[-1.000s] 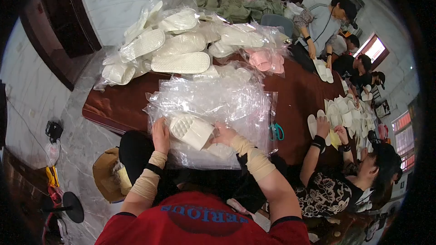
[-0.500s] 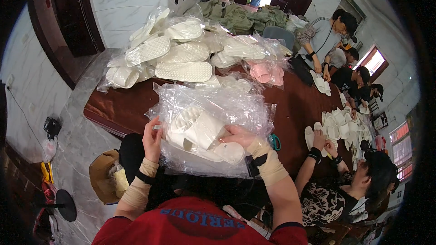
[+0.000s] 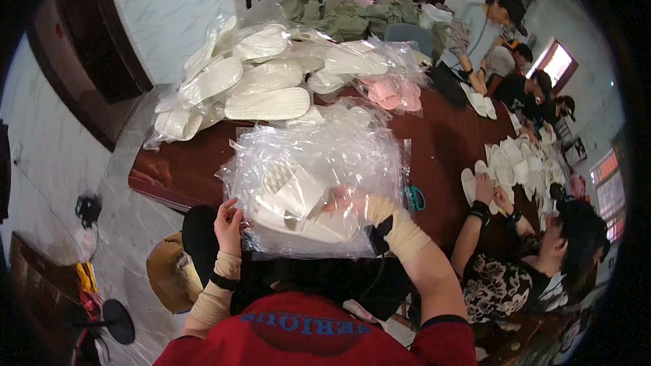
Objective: Packing pairs of slippers into plastic bags at a manufacturing table.
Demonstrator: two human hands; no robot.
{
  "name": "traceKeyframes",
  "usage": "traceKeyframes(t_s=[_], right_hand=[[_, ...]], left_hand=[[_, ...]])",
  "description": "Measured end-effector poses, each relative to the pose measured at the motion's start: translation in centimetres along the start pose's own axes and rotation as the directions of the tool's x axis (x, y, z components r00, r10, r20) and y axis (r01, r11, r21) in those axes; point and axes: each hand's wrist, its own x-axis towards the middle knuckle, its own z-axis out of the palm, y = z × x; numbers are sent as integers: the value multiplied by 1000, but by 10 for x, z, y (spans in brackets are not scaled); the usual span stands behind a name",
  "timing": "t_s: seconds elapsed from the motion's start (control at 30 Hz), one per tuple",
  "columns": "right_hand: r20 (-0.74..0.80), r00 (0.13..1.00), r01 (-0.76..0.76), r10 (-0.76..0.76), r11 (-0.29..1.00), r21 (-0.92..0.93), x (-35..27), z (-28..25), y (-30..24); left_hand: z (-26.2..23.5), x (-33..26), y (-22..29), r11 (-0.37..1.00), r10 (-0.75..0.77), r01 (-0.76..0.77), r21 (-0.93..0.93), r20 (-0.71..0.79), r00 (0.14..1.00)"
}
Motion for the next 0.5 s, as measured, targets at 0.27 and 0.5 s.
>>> traceKeyframes(t_s=[0.27,0.5], right_hand=[[-301,952,82,48,911,405,-23,-45,22],[-305,949,-24,75,986,166,-30,-47,24]], left_hand=[[-18,-15,19,994,-94,99,-34,140,986],[39,41,57,243,404,-744,623,632,661]])
